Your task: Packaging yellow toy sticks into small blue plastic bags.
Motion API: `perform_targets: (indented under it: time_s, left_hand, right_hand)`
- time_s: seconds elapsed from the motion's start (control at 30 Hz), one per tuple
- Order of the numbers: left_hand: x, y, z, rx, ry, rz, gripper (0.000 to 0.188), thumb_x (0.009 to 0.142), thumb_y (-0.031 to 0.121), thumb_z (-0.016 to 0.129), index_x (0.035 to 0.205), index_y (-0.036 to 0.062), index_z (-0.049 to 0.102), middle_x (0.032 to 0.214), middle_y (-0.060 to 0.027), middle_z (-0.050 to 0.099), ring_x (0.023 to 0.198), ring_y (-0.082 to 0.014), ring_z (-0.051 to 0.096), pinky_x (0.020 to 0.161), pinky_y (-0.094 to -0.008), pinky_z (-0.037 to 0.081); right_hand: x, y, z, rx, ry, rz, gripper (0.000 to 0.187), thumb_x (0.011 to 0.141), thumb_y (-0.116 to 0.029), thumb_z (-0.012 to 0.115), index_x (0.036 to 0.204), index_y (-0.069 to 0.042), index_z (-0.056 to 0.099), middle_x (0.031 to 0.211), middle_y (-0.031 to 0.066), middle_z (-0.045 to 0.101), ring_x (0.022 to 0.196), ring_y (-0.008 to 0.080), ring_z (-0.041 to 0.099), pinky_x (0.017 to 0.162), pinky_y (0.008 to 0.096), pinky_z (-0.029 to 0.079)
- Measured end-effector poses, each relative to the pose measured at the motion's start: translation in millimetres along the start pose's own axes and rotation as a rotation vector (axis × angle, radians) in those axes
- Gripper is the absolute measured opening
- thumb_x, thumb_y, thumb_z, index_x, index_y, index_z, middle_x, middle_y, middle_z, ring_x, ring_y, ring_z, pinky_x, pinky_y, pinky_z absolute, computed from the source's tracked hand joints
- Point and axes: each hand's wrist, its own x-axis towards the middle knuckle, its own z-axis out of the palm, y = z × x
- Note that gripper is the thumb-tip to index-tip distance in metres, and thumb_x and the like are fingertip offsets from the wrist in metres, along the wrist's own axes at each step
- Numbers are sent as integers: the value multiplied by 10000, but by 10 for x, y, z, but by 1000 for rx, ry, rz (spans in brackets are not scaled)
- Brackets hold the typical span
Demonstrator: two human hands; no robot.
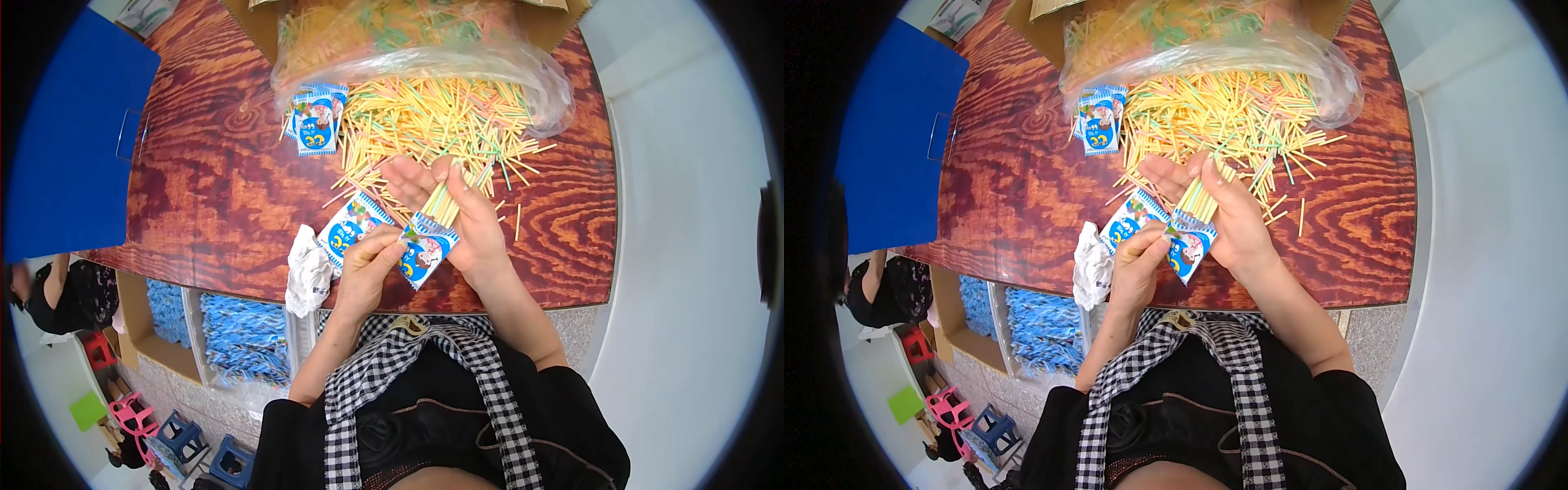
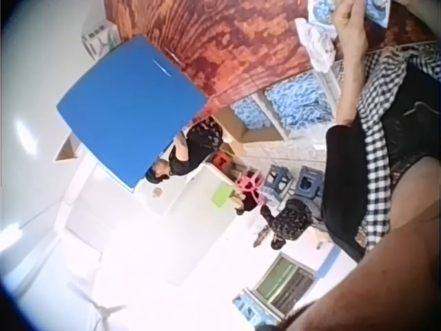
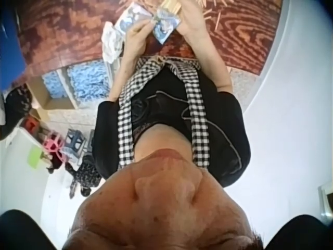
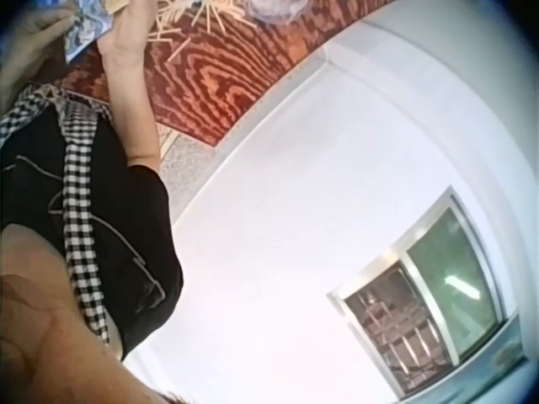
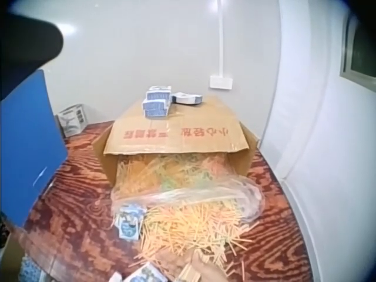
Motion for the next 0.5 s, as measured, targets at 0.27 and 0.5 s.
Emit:
perform_targets:
  time_s: [0.27,0.5]
  left_hand:
    - [-26,-35,12,-179,57,-69,147,900,-1,584,1006,-48,675,994,-67,624,930,-133,566,828,-254,451]
    - [-36,-12,10,-167,0,-22,187,937,48,555,1055,-68,641,1045,-65,601,950,-142,586,847,-283,471]
  right_hand:
    - [-63,-25,102,-190,14,-90,260,1016,-334,402,955,-100,495,1278,261,540,1322,369,405,1135,482,254]
    - [-59,-8,95,-194,6,-37,242,1006,-332,432,938,-106,485,1256,302,541,1305,362,432,1104,481,303]
